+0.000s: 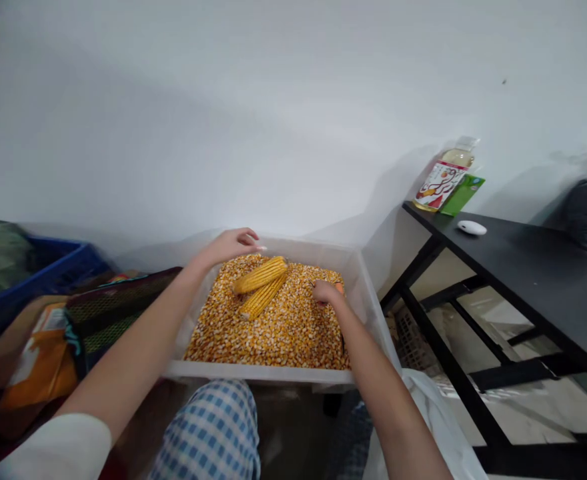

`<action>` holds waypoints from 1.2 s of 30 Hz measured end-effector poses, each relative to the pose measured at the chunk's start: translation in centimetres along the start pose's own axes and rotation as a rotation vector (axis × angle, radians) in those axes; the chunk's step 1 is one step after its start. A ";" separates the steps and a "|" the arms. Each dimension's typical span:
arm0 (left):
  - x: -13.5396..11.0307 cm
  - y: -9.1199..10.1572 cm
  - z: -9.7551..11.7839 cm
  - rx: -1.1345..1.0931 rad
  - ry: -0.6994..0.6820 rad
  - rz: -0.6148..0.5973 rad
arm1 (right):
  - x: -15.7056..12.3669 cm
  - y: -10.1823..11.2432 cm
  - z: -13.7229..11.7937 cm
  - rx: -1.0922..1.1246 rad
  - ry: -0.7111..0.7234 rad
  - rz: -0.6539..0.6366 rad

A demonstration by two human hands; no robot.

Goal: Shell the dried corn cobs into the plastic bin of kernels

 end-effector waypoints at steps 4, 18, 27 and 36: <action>0.1 -4.5 -2.9 0.298 0.036 -0.244 | 0.4 -0.2 -0.8 -0.009 0.025 0.032; 0.1 -4.0 -9.2 0.484 0.167 -0.273 | 0.8 0.3 -0.5 0.008 0.084 0.207; 0.2 -7.2 -7.4 0.374 0.076 -0.009 | -0.3 1.3 -2.6 0.105 0.232 0.326; 0.8 -6.8 -6.5 -0.023 0.246 0.031 | -1.3 2.2 -3.3 0.345 0.230 0.439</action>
Point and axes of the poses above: each hand's wrist, its own x-axis towards the middle knuckle, its own y-axis out of the back of the hand, z = x × y, the point moved 3 cm from there along x, towards the middle knuckle, and after that the axes turned 8 degrees about -x, right-handed, at the moved point
